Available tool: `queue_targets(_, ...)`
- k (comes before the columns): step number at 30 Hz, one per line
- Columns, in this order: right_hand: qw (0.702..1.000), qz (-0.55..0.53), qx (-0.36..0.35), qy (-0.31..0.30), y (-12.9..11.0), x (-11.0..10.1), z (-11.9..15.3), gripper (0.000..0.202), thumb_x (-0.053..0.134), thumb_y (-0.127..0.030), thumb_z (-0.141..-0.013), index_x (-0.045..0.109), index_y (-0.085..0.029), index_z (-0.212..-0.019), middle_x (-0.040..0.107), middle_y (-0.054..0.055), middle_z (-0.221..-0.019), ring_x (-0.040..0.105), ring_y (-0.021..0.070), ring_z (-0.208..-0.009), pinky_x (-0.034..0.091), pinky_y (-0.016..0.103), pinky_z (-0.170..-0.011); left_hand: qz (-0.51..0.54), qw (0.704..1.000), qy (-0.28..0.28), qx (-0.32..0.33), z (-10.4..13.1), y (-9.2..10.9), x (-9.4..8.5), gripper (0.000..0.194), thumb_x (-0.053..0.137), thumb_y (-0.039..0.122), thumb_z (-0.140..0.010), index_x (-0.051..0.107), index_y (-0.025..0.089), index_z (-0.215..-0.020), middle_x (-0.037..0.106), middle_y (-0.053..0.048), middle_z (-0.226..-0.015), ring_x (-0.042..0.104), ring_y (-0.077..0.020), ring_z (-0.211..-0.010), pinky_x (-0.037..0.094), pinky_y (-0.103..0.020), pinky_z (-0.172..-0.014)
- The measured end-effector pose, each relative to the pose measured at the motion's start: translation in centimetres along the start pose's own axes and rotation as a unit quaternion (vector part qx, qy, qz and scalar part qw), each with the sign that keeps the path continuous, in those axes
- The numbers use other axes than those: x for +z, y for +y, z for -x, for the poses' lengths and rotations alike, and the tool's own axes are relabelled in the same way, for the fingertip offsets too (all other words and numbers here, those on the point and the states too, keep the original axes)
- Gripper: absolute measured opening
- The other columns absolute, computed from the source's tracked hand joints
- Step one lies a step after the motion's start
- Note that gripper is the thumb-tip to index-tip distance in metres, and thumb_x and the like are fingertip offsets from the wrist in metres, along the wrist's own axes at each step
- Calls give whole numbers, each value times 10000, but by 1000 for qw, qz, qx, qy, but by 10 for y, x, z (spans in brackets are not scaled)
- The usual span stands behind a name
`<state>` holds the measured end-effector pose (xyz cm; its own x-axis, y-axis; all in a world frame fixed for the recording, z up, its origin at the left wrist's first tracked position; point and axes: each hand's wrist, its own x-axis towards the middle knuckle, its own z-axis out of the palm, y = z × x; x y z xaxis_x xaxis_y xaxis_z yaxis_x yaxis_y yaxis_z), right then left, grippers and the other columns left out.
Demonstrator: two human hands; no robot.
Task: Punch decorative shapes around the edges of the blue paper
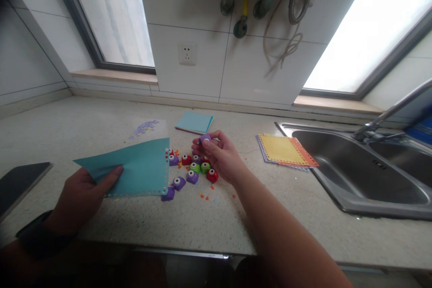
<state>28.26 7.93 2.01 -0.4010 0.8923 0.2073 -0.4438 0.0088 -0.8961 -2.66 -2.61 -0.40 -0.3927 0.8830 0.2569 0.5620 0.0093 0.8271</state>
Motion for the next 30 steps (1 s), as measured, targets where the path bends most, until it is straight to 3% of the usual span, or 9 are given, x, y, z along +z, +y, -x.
queue_targets(6, 1000, -3, -17, 24, 3, -1, -3, 256, 862, -330, -771, 641, -229, -851, 773, 11, -971, 731, 156, -924, 559, 327, -925, -13, 1000, -7, 1, -1, -2, 0, 306, 705, 530, -773, 692, 227, -813, 785, -32, -800, 740, -271, -747, 608, -364, -727)
queue_targets(11, 1000, 10, -4, 29, 1, 0, -2, 266, 869, -338, -759, 656, -232, -877, 770, 50, -1069, 722, 171, -931, 543, 369, -947, -14, 1000, -2, 6, -1, -2, 1, 297, 698, 525, -776, 689, 231, -816, 789, -36, -826, 740, -279, -771, 605, -382, -762)
queue_targets(16, 998, 26, -12, 49, 0, 0, -2, 236, 897, -328, -711, 715, -233, -828, 723, 44, -1180, 676, 176, -1054, 441, 374, -1085, -4, 1000, -6, -1, 0, -2, 1, 299, 700, 517, -770, 695, 229, -849, 794, -38, -852, 745, -283, -799, 603, -375, -760)
queue_targets(21, 997, 60, -6, 57, 1, -2, -3, 271, 916, -395, -663, 768, -224, -811, 661, 79, -1306, 598, 254, -1235, 382, 424, -1148, -4, 1000, -19, -10, -1, -4, 2, 306, 699, 523, -780, 685, 225, -848, 791, -30, -831, 743, -271, -774, 598, -351, -721)
queue_targets(24, 996, 70, -14, 46, -1, 0, -3, 245, 903, -407, -684, 777, -227, -792, 679, 86, -1271, 539, 275, -1334, 350, 435, -1184, -8, 1000, -23, -3, -1, -4, 2, 303, 695, 526, -788, 680, 226, -830, 784, -23, -795, 733, -261, -733, 591, -340, -686)
queue_targets(30, 997, 72, -17, 39, -4, 4, -1, 221, 889, -394, -716, 766, -226, -790, 644, 96, -1369, 554, 271, -1351, 336, 437, -1211, -6, 1000, -22, 6, -1, -2, 1, 299, 709, 529, -783, 653, 237, -759, 749, -3, -691, 711, -247, -654, 572, -321, -604)
